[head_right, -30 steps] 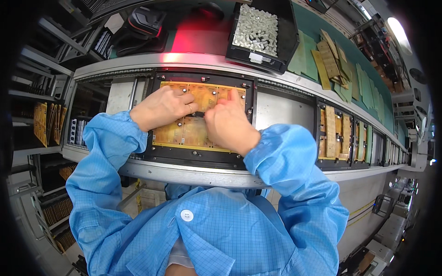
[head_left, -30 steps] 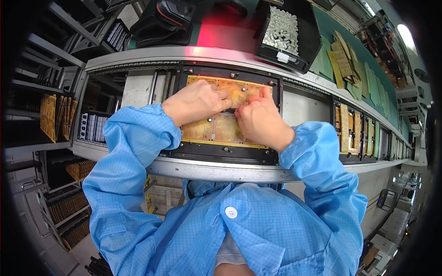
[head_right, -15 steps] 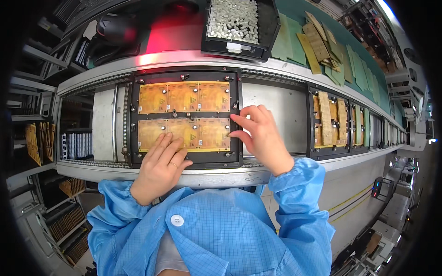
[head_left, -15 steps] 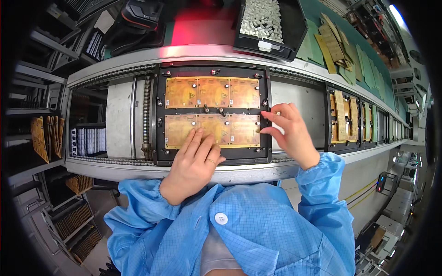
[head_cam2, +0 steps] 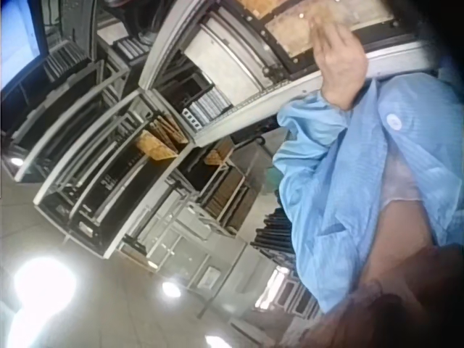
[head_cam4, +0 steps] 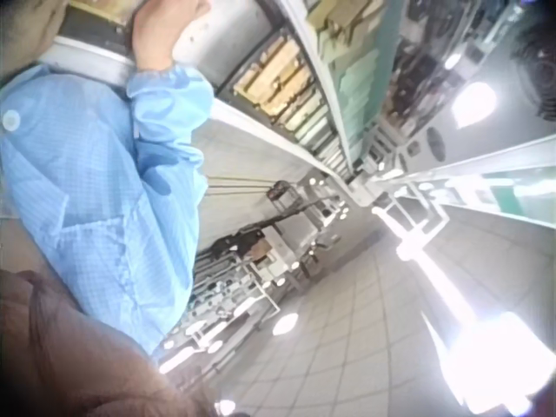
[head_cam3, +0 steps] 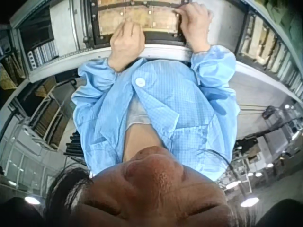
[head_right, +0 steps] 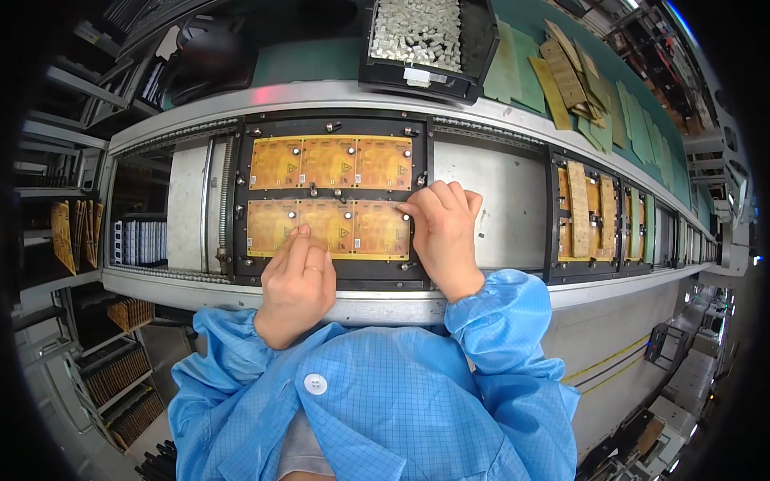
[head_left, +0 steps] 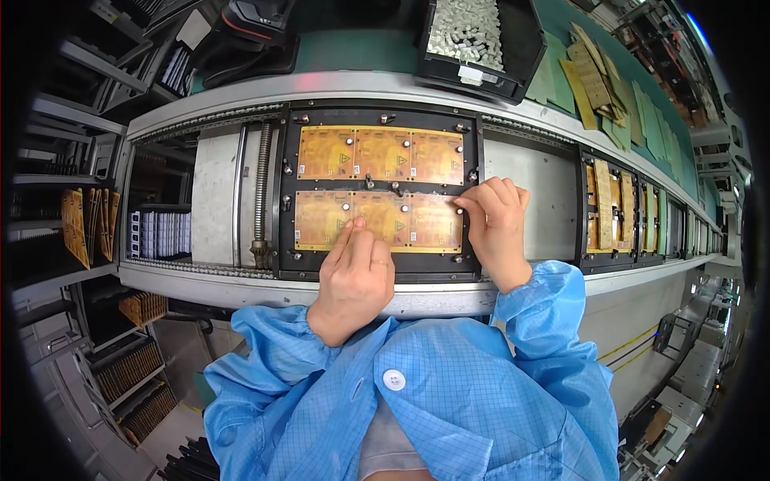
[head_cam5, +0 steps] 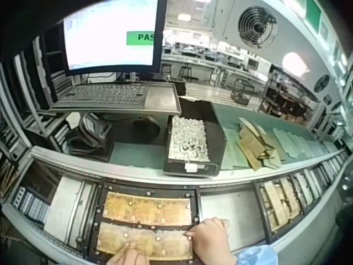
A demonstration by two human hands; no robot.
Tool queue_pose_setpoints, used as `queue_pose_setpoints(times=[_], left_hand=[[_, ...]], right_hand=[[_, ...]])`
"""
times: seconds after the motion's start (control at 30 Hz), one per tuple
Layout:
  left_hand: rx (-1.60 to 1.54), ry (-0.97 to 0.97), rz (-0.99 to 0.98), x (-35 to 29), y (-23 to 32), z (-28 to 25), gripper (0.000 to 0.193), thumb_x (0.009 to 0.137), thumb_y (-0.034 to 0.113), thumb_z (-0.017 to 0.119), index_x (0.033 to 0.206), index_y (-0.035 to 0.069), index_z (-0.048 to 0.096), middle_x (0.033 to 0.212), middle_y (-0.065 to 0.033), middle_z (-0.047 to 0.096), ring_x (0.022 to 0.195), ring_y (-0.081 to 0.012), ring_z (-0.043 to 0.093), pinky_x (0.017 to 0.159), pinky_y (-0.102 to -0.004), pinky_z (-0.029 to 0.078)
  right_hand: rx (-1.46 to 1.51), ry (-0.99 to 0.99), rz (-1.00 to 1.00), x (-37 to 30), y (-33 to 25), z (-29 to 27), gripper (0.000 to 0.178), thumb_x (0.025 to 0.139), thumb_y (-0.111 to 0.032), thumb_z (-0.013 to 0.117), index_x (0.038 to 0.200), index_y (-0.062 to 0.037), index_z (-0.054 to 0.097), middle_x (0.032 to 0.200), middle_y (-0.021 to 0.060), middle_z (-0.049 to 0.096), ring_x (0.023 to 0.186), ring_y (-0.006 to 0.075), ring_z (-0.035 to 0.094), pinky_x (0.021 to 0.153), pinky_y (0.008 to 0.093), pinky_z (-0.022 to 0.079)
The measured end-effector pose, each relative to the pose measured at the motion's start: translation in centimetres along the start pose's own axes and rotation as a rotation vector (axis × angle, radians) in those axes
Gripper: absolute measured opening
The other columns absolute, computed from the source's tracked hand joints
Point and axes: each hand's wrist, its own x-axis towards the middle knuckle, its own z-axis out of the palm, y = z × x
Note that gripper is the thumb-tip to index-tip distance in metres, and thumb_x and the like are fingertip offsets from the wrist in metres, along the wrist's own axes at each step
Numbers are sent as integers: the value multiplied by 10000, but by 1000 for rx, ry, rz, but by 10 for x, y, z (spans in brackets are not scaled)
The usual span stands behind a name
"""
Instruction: Assembling electronic components into frames on an assembly line conveyor.
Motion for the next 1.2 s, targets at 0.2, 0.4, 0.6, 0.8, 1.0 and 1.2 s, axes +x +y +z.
queue_pose_setpoints(times=[0.2,0.4,0.6,0.8,1.0,1.2], left_hand=[[-290,-12,-208,-7,-13,-26,236,828,54,772,1014,-33,656,1161,-205,663,1109,-423,661,954,-423,551],[-218,-167,-242,-37,-86,-88,316,793,1,773,1100,-8,702,1366,-164,605,1416,-422,445,1119,-474,440],[-334,-170,-203,-45,-101,-74,220,806,-19,753,1022,-18,711,1265,-131,668,1388,-377,487,1108,-461,461],[-335,-223,-184,-29,-103,-80,149,785,-76,714,926,-44,679,1226,-131,670,1356,-375,517,1071,-439,496],[-22,-366,359,3,-126,-89,85,802,56,640,866,7,668,1153,-136,685,1234,-338,603,1082,-372,485],[160,-690,814,41,-124,-89,120,769,115,650,866,46,665,978,-100,672,1066,-244,647,1050,-352,490]], right_hand=[[165,-144,-23,3,-8,-42,333,764,-73,799,1085,-37,721,987,106,615,995,324,556,871,405,460],[223,-303,-93,-36,-2,-51,261,683,18,799,929,-43,738,932,72,623,940,303,549,818,385,462],[-134,-339,-393,-20,-8,-51,164,686,-40,708,823,-82,627,955,26,662,987,226,600,948,516,386],[-111,-498,-771,20,-1,-53,129,728,-80,674,840,-120,624,998,-2,659,1090,207,598,998,496,406],[-32,-590,-797,32,2,-49,106,732,-114,646,837,-110,628,979,-12,665,1137,212,580,1034,464,404],[-41,-647,-776,37,-3,-55,88,757,-130,632,838,-124,665,940,-23,662,1096,220,568,1035,449,408]])
